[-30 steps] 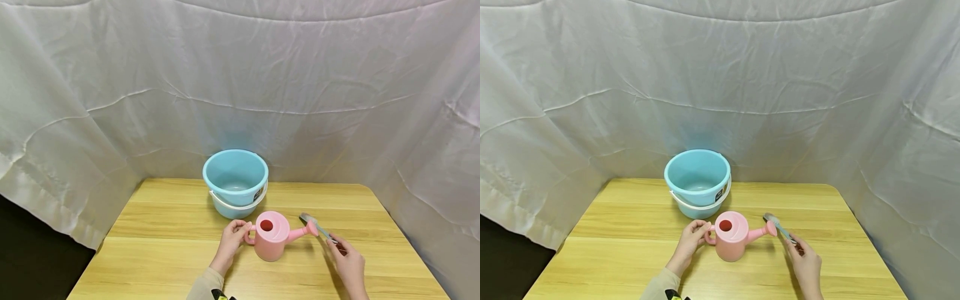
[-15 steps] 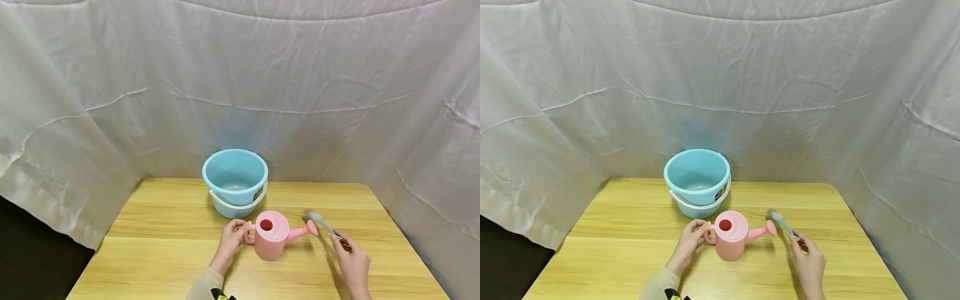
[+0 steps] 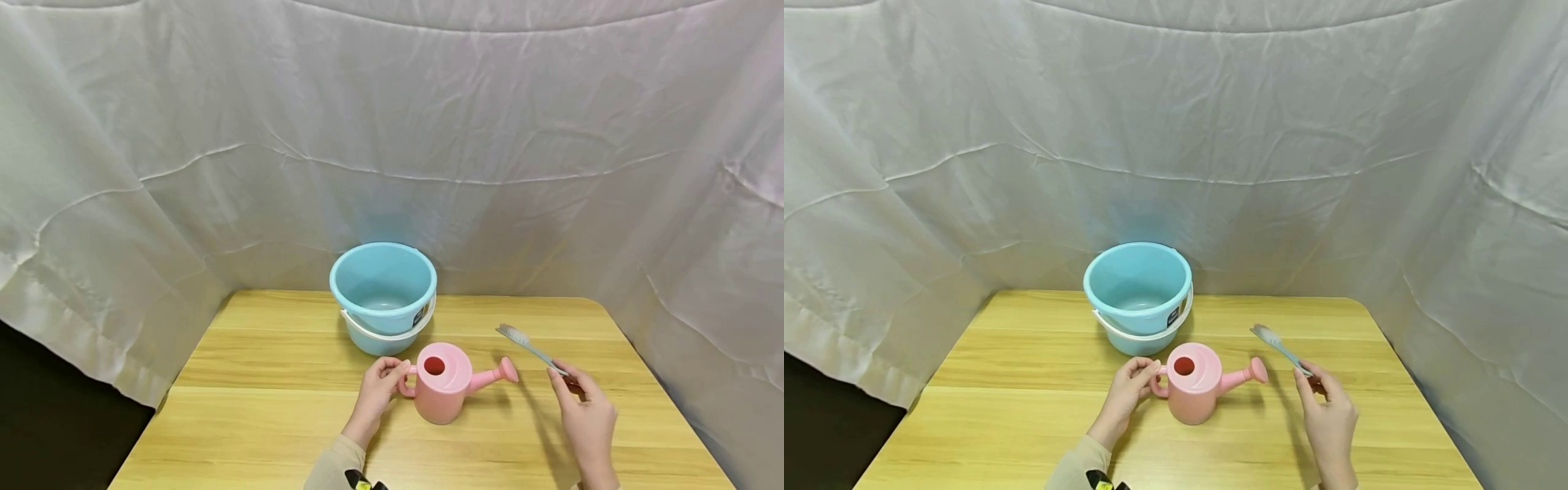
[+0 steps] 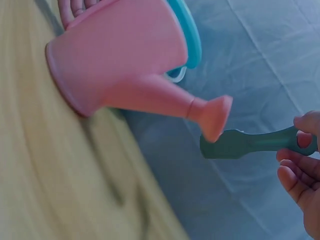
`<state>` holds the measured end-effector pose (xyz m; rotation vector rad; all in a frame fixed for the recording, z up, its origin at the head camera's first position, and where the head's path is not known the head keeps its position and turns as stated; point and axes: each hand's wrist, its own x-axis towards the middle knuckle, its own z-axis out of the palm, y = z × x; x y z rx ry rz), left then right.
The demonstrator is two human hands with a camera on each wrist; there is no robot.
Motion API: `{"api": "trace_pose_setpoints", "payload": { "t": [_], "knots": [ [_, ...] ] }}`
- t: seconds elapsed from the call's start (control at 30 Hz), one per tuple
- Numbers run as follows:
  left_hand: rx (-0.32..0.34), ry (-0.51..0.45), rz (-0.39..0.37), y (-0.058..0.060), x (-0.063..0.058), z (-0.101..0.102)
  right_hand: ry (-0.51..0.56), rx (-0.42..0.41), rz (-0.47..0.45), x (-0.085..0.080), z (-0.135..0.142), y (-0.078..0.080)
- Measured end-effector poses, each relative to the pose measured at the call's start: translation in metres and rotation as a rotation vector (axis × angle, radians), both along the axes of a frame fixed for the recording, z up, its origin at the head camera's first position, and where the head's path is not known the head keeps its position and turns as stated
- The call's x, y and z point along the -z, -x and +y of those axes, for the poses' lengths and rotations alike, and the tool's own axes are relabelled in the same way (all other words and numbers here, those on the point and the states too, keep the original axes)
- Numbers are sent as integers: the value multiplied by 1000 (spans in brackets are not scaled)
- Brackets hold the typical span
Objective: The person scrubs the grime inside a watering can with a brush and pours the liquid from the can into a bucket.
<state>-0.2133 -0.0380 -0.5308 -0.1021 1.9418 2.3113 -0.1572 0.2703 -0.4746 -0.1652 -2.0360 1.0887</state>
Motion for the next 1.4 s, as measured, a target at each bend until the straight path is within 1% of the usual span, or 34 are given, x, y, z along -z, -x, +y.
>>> {"api": "trace_pose_setpoints", "payload": {
  "t": [0.13, 0.27, 0.47, 0.63, 0.8, 0.87, 1.03, 1.2, 1.3, 1.4],
  "knots": [
    [-2, -3, -1, -1, -1, 0, -48, -37, 61, -13, -1, 0],
    [-9, -4, 3, -1, -1, 0, -101, -48, 100, -23, -2, -1],
    [-16, -7, 12, -1, -1, 0, -146, -96, 157, -40, -9, -4],
    [-15, -9, 8, -2, -2, 0, -154, -159, 193, -54, -17, -9],
    [-15, -10, 1, -1, -2, 0, -133, -258, 297, -63, -26, -10],
    [-12, -10, -4, -1, -3, 0, -120, -303, 323, -65, -30, -11],
    [-4, -15, -22, -1, -7, -1, -128, -370, 339, -70, -41, -13],
    [-10, -8, -20, -2, -7, -1, -126, -450, 351, -73, -53, -13],
    [-16, -3, -15, -2, -5, 0, -128, -468, 339, -74, -60, -13],
    [-18, 11, -3, -2, -3, 1, -154, -460, 327, -74, -65, -13]
  ]
}}
